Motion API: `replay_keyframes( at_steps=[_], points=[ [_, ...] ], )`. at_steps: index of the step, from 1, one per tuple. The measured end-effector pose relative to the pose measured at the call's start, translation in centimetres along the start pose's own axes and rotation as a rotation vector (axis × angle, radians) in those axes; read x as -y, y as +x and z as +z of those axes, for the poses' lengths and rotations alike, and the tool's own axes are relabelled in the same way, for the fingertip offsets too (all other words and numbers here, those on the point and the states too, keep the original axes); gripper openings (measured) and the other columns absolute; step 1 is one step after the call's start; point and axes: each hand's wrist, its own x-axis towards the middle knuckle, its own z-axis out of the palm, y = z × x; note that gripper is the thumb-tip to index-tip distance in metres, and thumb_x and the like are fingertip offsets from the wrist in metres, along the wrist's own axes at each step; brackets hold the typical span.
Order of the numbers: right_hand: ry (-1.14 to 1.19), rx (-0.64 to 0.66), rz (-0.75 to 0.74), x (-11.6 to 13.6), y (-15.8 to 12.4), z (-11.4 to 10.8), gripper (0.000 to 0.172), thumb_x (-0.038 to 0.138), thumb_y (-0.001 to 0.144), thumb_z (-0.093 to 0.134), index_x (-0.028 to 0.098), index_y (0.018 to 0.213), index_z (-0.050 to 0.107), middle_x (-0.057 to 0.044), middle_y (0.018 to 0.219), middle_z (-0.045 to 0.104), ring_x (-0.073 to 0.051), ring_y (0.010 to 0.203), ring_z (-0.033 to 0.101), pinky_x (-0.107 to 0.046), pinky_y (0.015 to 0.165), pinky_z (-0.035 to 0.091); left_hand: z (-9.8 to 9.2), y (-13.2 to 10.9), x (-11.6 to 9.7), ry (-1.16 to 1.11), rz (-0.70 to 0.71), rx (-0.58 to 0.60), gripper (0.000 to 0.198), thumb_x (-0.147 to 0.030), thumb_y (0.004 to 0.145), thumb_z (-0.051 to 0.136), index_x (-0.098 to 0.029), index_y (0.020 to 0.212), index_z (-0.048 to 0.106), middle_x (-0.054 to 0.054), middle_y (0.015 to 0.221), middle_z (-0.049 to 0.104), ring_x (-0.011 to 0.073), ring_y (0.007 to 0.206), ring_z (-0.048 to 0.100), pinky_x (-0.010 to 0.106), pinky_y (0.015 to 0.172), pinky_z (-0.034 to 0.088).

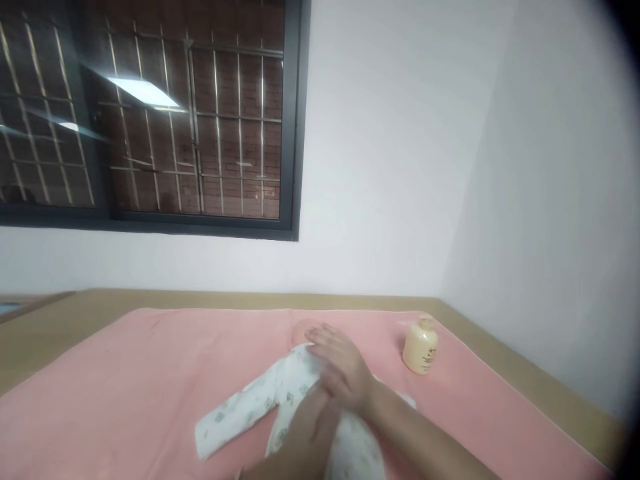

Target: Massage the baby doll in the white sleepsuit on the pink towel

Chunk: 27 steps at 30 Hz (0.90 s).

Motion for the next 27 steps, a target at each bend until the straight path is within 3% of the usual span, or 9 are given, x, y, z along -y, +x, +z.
replay_keyframes(
  at_steps=[2, 5, 8, 13, 16, 20, 23, 27],
  points=[
    [0.012, 0.019, 0.114, -2.2, -1.1, 0.9, 0.037, 0.033, 0.092, 0.042, 0.017, 0.121, 0.059, -0.013, 0.130, 0.057, -0.023, 0.126, 0.047, -0.048, 0.108, 0.033, -0.1, -1.0, 1.1, 0.062, 0.174, 0.139, 0.042, -0.026, 0.089, 0.049, -0.023, 0.131, 0.049, 0.005, 0.131, 0.057, 0.0232, 0.123, 0.052, 0.039, 0.104, 0.044],
    [0.040, 0.253, 0.151, -3.1, -2.1, 2.4, 0.034, 0.030, 0.090, 0.047, 0.018, 0.117, 0.063, -0.010, 0.129, 0.058, -0.022, 0.128, 0.045, -0.045, 0.108, 0.032, 0.6, -2.6, 3.2, 0.116, 0.415, 0.289, 0.022, -0.026, 0.090, 0.045, -0.021, 0.105, 0.060, 0.005, 0.108, 0.068, 0.0204, 0.105, 0.061, 0.037, 0.096, 0.049],
    [0.051, 0.457, 0.141, -2.4, -1.4, 3.9, 0.033, 0.026, 0.091, 0.046, 0.025, 0.120, 0.062, -0.001, 0.135, 0.054, -0.018, 0.133, 0.037, -0.042, 0.114, 0.020, 1.6, -3.8, 4.2, 0.075, 0.373, 0.325, 0.021, -0.022, 0.094, 0.041, -0.024, 0.102, 0.061, 0.002, 0.091, 0.070, 0.0142, 0.083, 0.066, 0.031, 0.082, 0.055],
    [0.024, 0.603, 0.164, -2.7, 1.1, 5.0, 0.033, 0.036, 0.093, 0.048, 0.029, 0.123, 0.060, 0.002, 0.138, 0.050, -0.016, 0.131, 0.040, -0.037, 0.114, 0.019, 0.9, -4.7, 3.7, 0.067, 0.246, 0.334, 0.036, -0.019, 0.097, 0.040, -0.032, 0.128, 0.050, 0.003, 0.099, 0.071, 0.0129, 0.081, 0.067, 0.030, 0.075, 0.057],
    [0.004, 0.625, 0.211, -2.8, 1.1, 4.1, 0.040, 0.039, 0.094, 0.047, 0.026, 0.131, 0.054, -0.003, 0.144, 0.043, -0.018, 0.133, 0.037, -0.038, 0.115, 0.018, 0.4, -4.6, 3.4, 0.051, 0.240, 0.354, 0.036, -0.022, 0.096, 0.045, -0.035, 0.129, 0.051, 0.000, 0.099, 0.071, 0.0133, 0.085, 0.067, 0.029, 0.081, 0.056],
    [0.019, 0.689, 0.207, -1.0, -0.5, 2.0, 0.047, 0.035, 0.094, 0.045, 0.027, 0.140, 0.044, -0.002, 0.152, 0.030, -0.021, 0.142, 0.017, -0.044, 0.116, 0.009, 0.9, -4.4, 3.3, 0.071, 0.211, 0.337, 0.029, -0.025, 0.095, 0.044, -0.029, 0.120, 0.059, 0.002, 0.099, 0.070, 0.0150, 0.091, 0.066, 0.028, 0.083, 0.055],
    [0.051, 0.741, 0.116, 0.0, -0.8, 1.9, 0.042, 0.025, 0.095, 0.040, 0.033, 0.135, 0.048, 0.005, 0.146, 0.039, -0.017, 0.141, 0.018, -0.045, 0.117, 0.001, 1.5, -4.3, 3.4, 0.102, 0.185, 0.297, 0.026, -0.024, 0.095, 0.041, -0.023, 0.108, 0.064, 0.004, 0.093, 0.071, 0.0156, 0.086, 0.067, 0.026, 0.075, 0.057],
    [0.014, 0.751, 0.004, -0.7, 0.8, 4.8, 0.031, 0.027, 0.095, 0.043, 0.032, 0.119, 0.061, 0.005, 0.129, 0.058, -0.016, 0.133, 0.036, -0.045, 0.116, 0.007, 0.8, -3.6, 2.5, 0.166, 0.369, 0.235, 0.021, -0.023, 0.091, 0.044, -0.019, 0.093, 0.064, 0.005, 0.088, 0.071, 0.0192, 0.085, 0.066, 0.033, 0.080, 0.055]
  ],
)
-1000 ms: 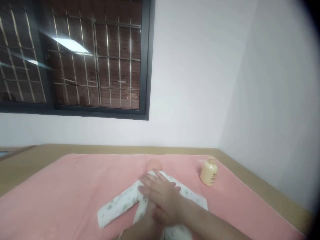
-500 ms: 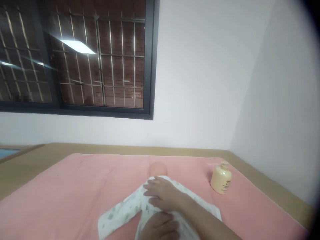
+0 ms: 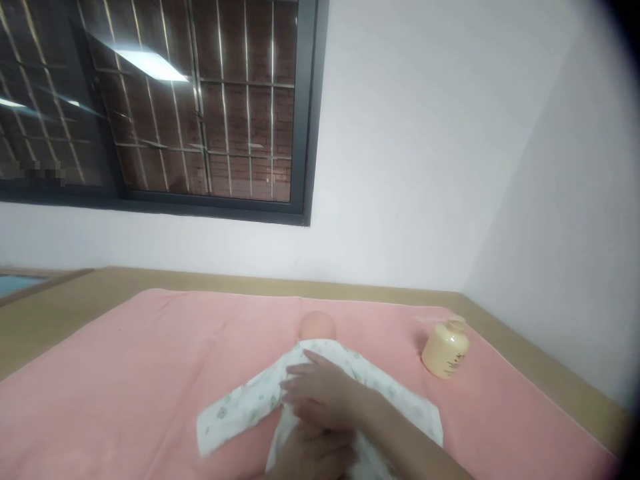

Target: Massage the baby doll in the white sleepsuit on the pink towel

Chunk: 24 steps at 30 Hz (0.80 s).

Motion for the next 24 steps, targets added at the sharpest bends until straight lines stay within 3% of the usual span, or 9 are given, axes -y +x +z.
replay_keyframes(
  at_steps=[4, 8, 12, 15, 20, 24],
  points=[
    [-0.033, -0.079, 0.076, -1.5, 1.5, 0.2, 0.028, 0.030, 0.096, 0.044, 0.027, 0.115, 0.064, 0.001, 0.129, 0.059, -0.017, 0.129, 0.041, -0.042, 0.114, 0.019, -2.4, 1.4, -0.9, -0.001, 0.039, 0.028, 0.024, -0.022, 0.085, 0.048, -0.017, 0.104, 0.061, 0.008, 0.107, 0.069, 0.0217, 0.103, 0.062, 0.037, 0.095, 0.050],
    [-0.001, -0.175, 0.224, -0.2, -0.9, 0.2, 0.033, 0.028, 0.097, 0.040, 0.024, 0.124, 0.059, -0.002, 0.142, 0.047, -0.019, 0.135, 0.033, -0.043, 0.114, 0.016, -3.7, 2.3, -1.5, -0.056, -0.044, 0.025, 0.034, -0.022, 0.081, 0.049, -0.019, 0.113, 0.060, 0.008, 0.108, 0.069, 0.0221, 0.106, 0.061, 0.035, 0.093, 0.052],
    [0.056, -0.105, 0.141, 1.6, -1.6, 0.7, 0.038, 0.019, 0.097, 0.034, 0.029, 0.123, 0.060, 0.002, 0.133, 0.056, -0.015, 0.134, 0.036, -0.043, 0.116, 0.011, -3.9, 2.3, -1.9, -0.145, -0.133, 0.087, 0.038, -0.025, 0.079, 0.050, -0.027, 0.116, 0.060, 0.004, 0.106, 0.069, 0.0252, 0.103, 0.063, 0.040, 0.094, 0.051],
    [0.055, -0.080, 0.114, 0.8, -0.3, 0.8, 0.037, 0.021, 0.096, 0.036, 0.028, 0.125, 0.059, 0.001, 0.127, 0.060, -0.014, 0.129, 0.042, -0.040, 0.115, 0.014, -4.0, 2.1, -2.0, -0.164, -0.160, 0.092, 0.036, -0.022, 0.079, 0.048, -0.023, 0.113, 0.060, 0.007, 0.109, 0.068, 0.0258, 0.105, 0.062, 0.043, 0.096, 0.049],
    [0.001, -0.181, 0.316, -1.7, -1.3, 1.0, 0.044, 0.033, 0.098, 0.035, 0.019, 0.139, 0.046, -0.006, 0.148, 0.037, -0.019, 0.138, 0.027, -0.043, 0.115, 0.015, -4.4, 2.0, -2.2, -0.185, -0.118, 0.145, 0.036, -0.014, 0.078, 0.049, -0.018, 0.114, 0.054, 0.011, 0.119, 0.063, 0.0245, 0.115, 0.055, 0.044, 0.102, 0.042],
    [0.046, -0.146, 0.339, -0.7, -3.5, 1.0, 0.049, 0.032, 0.100, 0.028, 0.016, 0.146, 0.033, -0.009, 0.154, 0.022, -0.021, 0.143, 0.013, -0.044, 0.116, 0.010, -4.8, 2.9, -2.6, -0.243, -0.146, 0.139, 0.026, -0.015, 0.076, 0.047, -0.018, 0.101, 0.056, 0.009, 0.105, 0.066, 0.0231, 0.103, 0.059, 0.041, 0.094, 0.046]
  ],
)
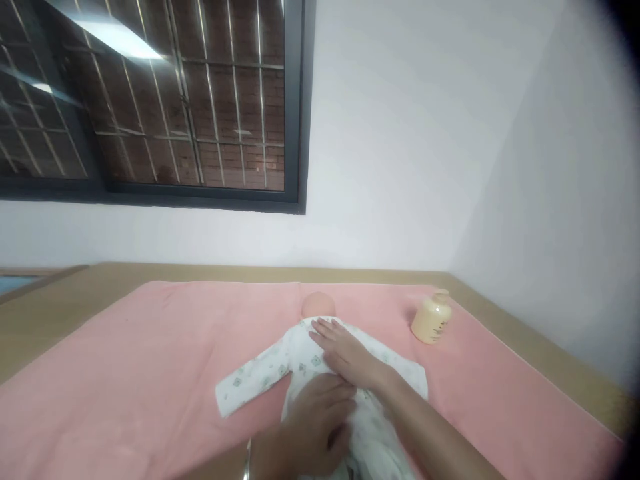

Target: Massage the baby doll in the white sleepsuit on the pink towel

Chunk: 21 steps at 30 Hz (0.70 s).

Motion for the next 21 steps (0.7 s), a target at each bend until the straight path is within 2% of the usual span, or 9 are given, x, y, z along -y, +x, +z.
replay_keyframes(
  at_steps=[2, 4, 8, 12, 15, 17, 19, 21],
  points=[
    [0.009, 0.041, -0.034, 0.9, -0.1, -0.3, 0.047, 0.030, 0.101, 0.024, 0.018, 0.145, 0.035, -0.008, 0.154, 0.020, -0.019, 0.143, 0.010, -0.045, 0.116, 0.008, 0.0, 0.3, -0.2, -0.016, -0.025, -0.005, 0.022, -0.017, 0.075, 0.046, -0.019, 0.095, 0.057, 0.009, 0.098, 0.066, 0.0230, 0.095, 0.060, 0.040, 0.087, 0.049],
    [0.001, 0.071, -0.070, 1.5, 0.7, -0.5, 0.045, 0.029, 0.101, 0.024, 0.020, 0.142, 0.041, -0.006, 0.153, 0.024, -0.018, 0.143, 0.013, -0.045, 0.116, 0.007, 0.1, 0.3, -0.1, -0.011, -0.033, -0.025, 0.023, -0.019, 0.074, 0.047, -0.018, 0.095, 0.058, 0.010, 0.098, 0.066, 0.0240, 0.094, 0.060, 0.041, 0.086, 0.049],
    [-0.019, 0.038, -0.024, 0.3, 2.3, -0.1, 0.044, 0.032, 0.100, 0.027, 0.022, 0.139, 0.045, -0.005, 0.150, 0.032, -0.020, 0.141, 0.019, -0.046, 0.116, 0.013, 0.4, -0.6, 0.3, 0.052, 0.000, -0.010, 0.034, -0.017, 0.074, 0.051, -0.017, 0.108, 0.057, 0.010, 0.115, 0.064, 0.0247, 0.111, 0.056, 0.043, 0.100, 0.043],
    [0.002, -0.002, 0.092, -1.0, -0.1, 0.4, 0.051, 0.032, 0.099, 0.029, 0.014, 0.147, 0.031, -0.012, 0.154, 0.019, -0.022, 0.143, 0.013, -0.047, 0.115, 0.015, 0.0, -1.0, -0.1, 0.087, -0.027, 0.003, 0.034, -0.019, 0.080, 0.050, -0.019, 0.113, 0.057, 0.008, 0.118, 0.064, 0.0236, 0.117, 0.053, 0.041, 0.103, 0.042],
    [0.032, 0.037, 0.043, 0.3, -2.2, -0.2, 0.054, 0.029, 0.097, 0.033, 0.016, 0.149, 0.025, -0.009, 0.156, 0.010, -0.021, 0.144, 0.005, -0.048, 0.116, 0.010, -0.2, -0.4, -0.8, 0.084, -0.079, -0.035, 0.031, -0.023, 0.084, 0.047, -0.021, 0.113, 0.058, 0.008, 0.117, 0.064, 0.0241, 0.115, 0.054, 0.042, 0.101, 0.044],
    [0.050, 0.073, -0.044, 1.7, -2.1, -0.7, 0.050, 0.027, 0.096, 0.036, 0.023, 0.146, 0.032, -0.003, 0.156, 0.016, -0.020, 0.144, 0.005, -0.049, 0.116, 0.005, -0.2, -0.1, -0.9, 0.062, -0.094, -0.044, 0.030, -0.026, 0.084, 0.046, -0.022, 0.110, 0.060, 0.008, 0.113, 0.065, 0.0240, 0.109, 0.057, 0.042, 0.097, 0.047],
    [0.062, 0.100, -0.115, 2.5, -0.9, -1.0, 0.044, 0.027, 0.096, 0.037, 0.029, 0.140, 0.043, 0.001, 0.152, 0.030, -0.019, 0.143, 0.013, -0.049, 0.116, 0.002, 0.1, -0.2, -0.7, 0.048, -0.094, -0.038, 0.029, -0.026, 0.083, 0.046, -0.021, 0.107, 0.061, 0.007, 0.109, 0.066, 0.0235, 0.106, 0.059, 0.042, 0.096, 0.048],
    [0.058, 0.079, -0.110, 2.2, 0.8, -0.9, 0.039, 0.031, 0.097, 0.037, 0.029, 0.133, 0.052, 0.002, 0.146, 0.040, -0.019, 0.141, 0.021, -0.049, 0.116, 0.005, 0.6, -0.8, -0.2, 0.066, -0.082, -0.009, 0.029, -0.024, 0.082, 0.047, -0.020, 0.108, 0.060, 0.007, 0.112, 0.065, 0.0234, 0.109, 0.057, 0.043, 0.100, 0.045]
  ],
)
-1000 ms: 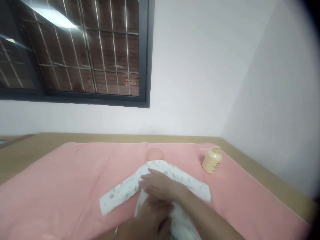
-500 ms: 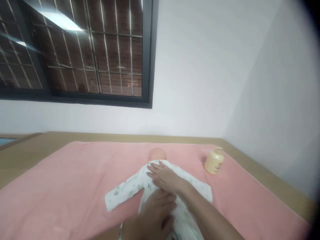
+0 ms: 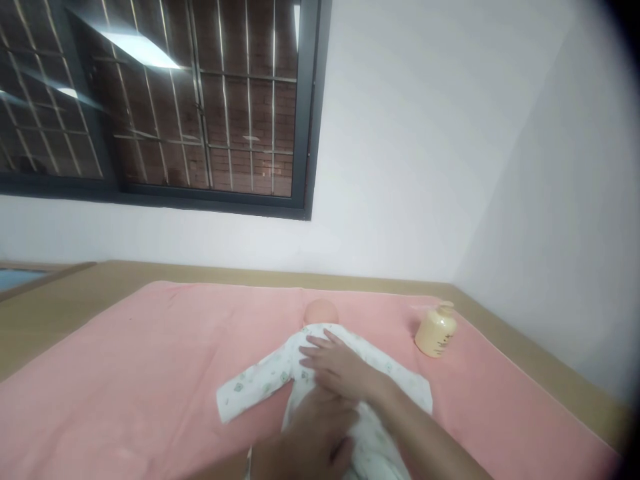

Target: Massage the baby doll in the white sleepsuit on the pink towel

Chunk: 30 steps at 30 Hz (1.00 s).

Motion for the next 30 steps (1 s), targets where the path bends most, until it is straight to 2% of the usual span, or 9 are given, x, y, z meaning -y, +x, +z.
replay_keyframes(
  at_steps=[3, 5, 10, 13, 16, 18, 22, 25, 30],
  points=[
    [-0.023, -0.076, 0.095, -1.8, 1.0, 0.6, 0.041, 0.037, 0.098, 0.036, 0.026, 0.135, 0.050, -0.002, 0.147, 0.039, -0.022, 0.139, 0.025, -0.048, 0.115, 0.013, 0.5, -1.0, 0.8, 0.057, 0.044, 0.004, 0.035, -0.020, 0.083, 0.049, -0.018, 0.117, 0.055, 0.009, 0.123, 0.061, 0.0243, 0.120, 0.050, 0.044, 0.106, 0.038],
    [-0.024, -0.098, 0.145, -2.8, 0.1, 1.1, 0.046, 0.038, 0.099, 0.033, 0.024, 0.142, 0.041, -0.004, 0.151, 0.031, -0.022, 0.141, 0.022, -0.048, 0.115, 0.014, 0.5, -1.3, 1.0, 0.070, 0.074, -0.004, 0.038, -0.019, 0.083, 0.049, -0.017, 0.120, 0.052, 0.009, 0.125, 0.059, 0.0245, 0.123, 0.047, 0.044, 0.107, 0.037],
    [0.040, -0.072, 0.148, -2.1, -3.5, 1.4, 0.051, 0.037, 0.101, 0.025, 0.022, 0.149, 0.024, -0.004, 0.156, 0.011, -0.022, 0.144, 0.004, -0.047, 0.116, 0.006, 0.4, -0.4, 0.4, -0.005, 0.045, 0.001, 0.027, -0.020, 0.083, 0.045, -0.017, 0.106, 0.057, 0.009, 0.108, 0.064, 0.0235, 0.107, 0.055, 0.044, 0.100, 0.042],
    [0.060, -0.008, 0.036, -0.8, -3.1, 0.9, 0.045, 0.033, 0.101, 0.026, 0.032, 0.144, 0.036, 0.004, 0.155, 0.018, -0.023, 0.144, 0.003, -0.050, 0.115, 0.001, 0.2, 0.2, 0.2, -0.027, 0.036, 0.001, 0.024, -0.022, 0.083, 0.042, -0.018, 0.102, 0.057, 0.010, 0.100, 0.064, 0.0241, 0.099, 0.057, 0.043, 0.092, 0.046],
    [0.026, 0.021, -0.035, -1.0, -1.1, 0.7, 0.042, 0.031, 0.101, 0.025, 0.036, 0.135, 0.050, 0.007, 0.151, 0.030, -0.022, 0.143, 0.010, -0.050, 0.115, -0.002, 0.0, 0.3, 0.2, -0.010, 0.042, -0.003, 0.020, -0.022, 0.081, 0.043, -0.019, 0.096, 0.056, 0.009, 0.097, 0.064, 0.0237, 0.095, 0.057, 0.043, 0.089, 0.047],
    [0.017, -0.009, 0.010, -2.1, 0.0, 0.7, 0.043, 0.033, 0.101, 0.024, 0.034, 0.134, 0.051, 0.005, 0.150, 0.031, -0.021, 0.143, 0.014, -0.048, 0.115, 0.002, -0.2, 0.2, 0.2, 0.019, 0.055, -0.021, 0.020, -0.020, 0.081, 0.044, -0.019, 0.097, 0.055, 0.008, 0.100, 0.064, 0.0229, 0.098, 0.057, 0.042, 0.092, 0.045],
    [0.038, -0.070, 0.161, -3.8, -0.2, 0.8, 0.048, 0.041, 0.101, 0.023, 0.025, 0.144, 0.038, -0.004, 0.153, 0.025, -0.021, 0.142, 0.018, -0.045, 0.115, 0.012, -0.4, 0.0, 0.1, 0.076, 0.110, -0.064, 0.028, -0.018, 0.082, 0.046, -0.019, 0.109, 0.053, 0.008, 0.112, 0.064, 0.0224, 0.109, 0.054, 0.041, 0.101, 0.039],
    [0.029, -0.069, 0.134, -2.7, -0.7, 0.7, 0.048, 0.040, 0.100, 0.027, 0.023, 0.143, 0.040, -0.004, 0.152, 0.026, -0.021, 0.142, 0.016, -0.046, 0.115, 0.009, 0.0, -0.1, 0.2, 0.069, 0.083, -0.030, 0.025, -0.019, 0.082, 0.045, -0.019, 0.105, 0.055, 0.008, 0.108, 0.065, 0.0228, 0.105, 0.057, 0.041, 0.098, 0.042],
    [0.019, -0.023, 0.001, -0.6, 1.3, 0.7, 0.035, 0.038, 0.099, 0.036, 0.034, 0.124, 0.060, 0.005, 0.140, 0.047, -0.018, 0.139, 0.026, -0.045, 0.116, 0.002, 0.7, -0.4, 0.6, 0.053, 0.034, -0.041, 0.024, -0.023, 0.080, 0.046, -0.019, 0.100, 0.058, 0.009, 0.100, 0.067, 0.0232, 0.096, 0.060, 0.041, 0.088, 0.049]
  ],
)
